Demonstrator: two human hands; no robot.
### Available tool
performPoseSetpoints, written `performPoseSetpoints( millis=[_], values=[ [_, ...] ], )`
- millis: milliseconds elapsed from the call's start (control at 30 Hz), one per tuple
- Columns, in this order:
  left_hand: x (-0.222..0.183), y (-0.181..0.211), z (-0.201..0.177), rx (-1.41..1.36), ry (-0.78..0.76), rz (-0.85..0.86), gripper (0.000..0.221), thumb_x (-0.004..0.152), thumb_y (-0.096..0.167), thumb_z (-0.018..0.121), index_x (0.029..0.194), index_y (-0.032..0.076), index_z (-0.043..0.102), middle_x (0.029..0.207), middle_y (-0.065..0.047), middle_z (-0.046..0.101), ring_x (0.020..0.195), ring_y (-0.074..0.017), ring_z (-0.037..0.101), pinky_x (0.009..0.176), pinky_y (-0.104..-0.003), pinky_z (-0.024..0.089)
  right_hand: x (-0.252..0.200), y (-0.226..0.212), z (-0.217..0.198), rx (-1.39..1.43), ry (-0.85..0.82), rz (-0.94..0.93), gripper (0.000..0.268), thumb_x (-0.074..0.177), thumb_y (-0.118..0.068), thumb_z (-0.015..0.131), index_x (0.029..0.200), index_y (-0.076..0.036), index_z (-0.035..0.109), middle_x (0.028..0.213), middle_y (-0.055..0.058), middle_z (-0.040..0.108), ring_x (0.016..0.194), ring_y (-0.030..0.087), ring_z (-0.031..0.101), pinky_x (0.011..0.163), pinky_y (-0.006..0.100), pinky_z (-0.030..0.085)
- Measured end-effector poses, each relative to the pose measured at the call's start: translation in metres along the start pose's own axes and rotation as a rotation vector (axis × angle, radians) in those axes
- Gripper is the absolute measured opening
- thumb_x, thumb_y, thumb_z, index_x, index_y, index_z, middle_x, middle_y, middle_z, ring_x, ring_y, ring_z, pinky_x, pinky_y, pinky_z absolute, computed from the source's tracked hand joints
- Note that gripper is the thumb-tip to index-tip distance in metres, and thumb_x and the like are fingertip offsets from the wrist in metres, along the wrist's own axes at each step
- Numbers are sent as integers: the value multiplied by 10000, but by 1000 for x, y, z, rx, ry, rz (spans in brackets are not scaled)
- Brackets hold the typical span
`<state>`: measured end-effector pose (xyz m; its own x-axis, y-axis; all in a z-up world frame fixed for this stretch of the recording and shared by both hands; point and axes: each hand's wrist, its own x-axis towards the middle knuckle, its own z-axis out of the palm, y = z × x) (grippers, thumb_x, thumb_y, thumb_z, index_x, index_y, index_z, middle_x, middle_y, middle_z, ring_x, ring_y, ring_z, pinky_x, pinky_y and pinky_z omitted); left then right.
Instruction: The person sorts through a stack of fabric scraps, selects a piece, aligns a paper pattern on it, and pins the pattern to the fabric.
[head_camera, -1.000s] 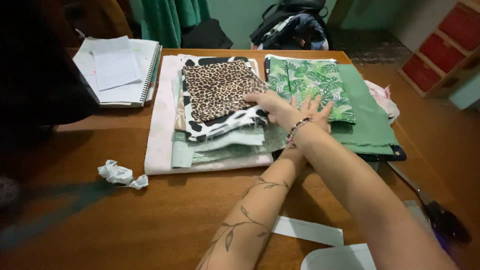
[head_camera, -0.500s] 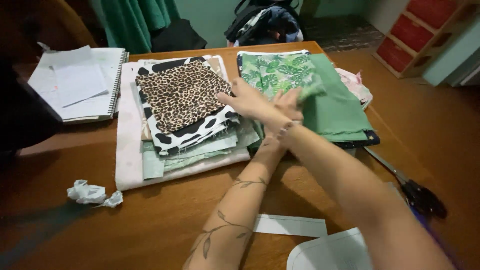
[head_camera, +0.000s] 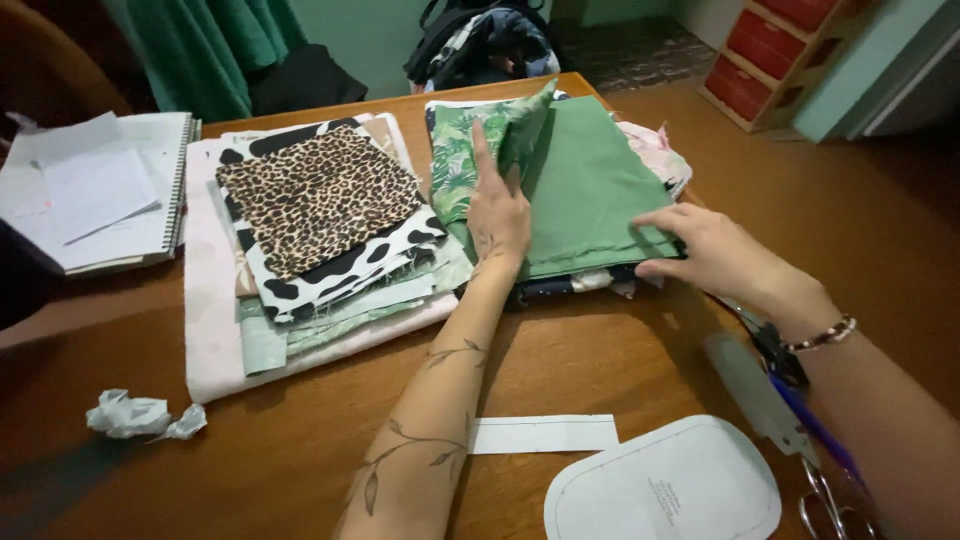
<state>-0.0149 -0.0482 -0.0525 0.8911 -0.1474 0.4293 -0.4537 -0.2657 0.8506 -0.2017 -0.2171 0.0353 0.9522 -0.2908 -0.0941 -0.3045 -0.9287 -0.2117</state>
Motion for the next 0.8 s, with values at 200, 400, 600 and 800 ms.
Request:
performPoseSetpoints(
  millis=[200, 400, 600, 800],
  values=[
    [-12, -4, 11, 311, -262, 637, 761, 945, -57, 477, 1509, 454, 481, 1660, -129, 309, 1298, -465, 594, 1183, -633, 405, 41, 55, 26, -172, 323, -255, 308, 921, -262, 729, 1229, -261, 744, 1082, 120, 763, 1048, 371, 714, 851, 480, 604],
    [-12, 30, -5, 234, -681, 479, 859, 976, 689, 405, 1672, 314, 69, 1545, -203, 519, 1490, -410, 387, 1259, -641, 60, 96, 45, 21, -364, 801, -480, 252, 926, -162, 658, 1134, -299, 699, 1029, -67, 690, 1027, 180, 715, 855, 323, 591],
    [-12, 41, -2, 380, -684, 455, 1163, 662, 720, 783, 1589, 154, 369, 1549, -152, 518, 1494, -365, 393, 1269, -653, 47, 93, 18, 10, -26, 962, -585, 202, 947, -111, 762, 1098, -245, 757, 983, -59, 661, 994, 192, 715, 860, 307, 591],
    [-12, 15, 29, 546, -608, 527, 665, 792, 437, 742, 1411, 236, 608, 1452, -13, 618, 1447, -297, 469, 1227, -673, 177, 47, 45, -7, 187, 671, -273, 256, 883, -220, 799, 1128, -172, 745, 1009, 106, 716, 987, 289, 725, 782, 380, 602]
  ],
)
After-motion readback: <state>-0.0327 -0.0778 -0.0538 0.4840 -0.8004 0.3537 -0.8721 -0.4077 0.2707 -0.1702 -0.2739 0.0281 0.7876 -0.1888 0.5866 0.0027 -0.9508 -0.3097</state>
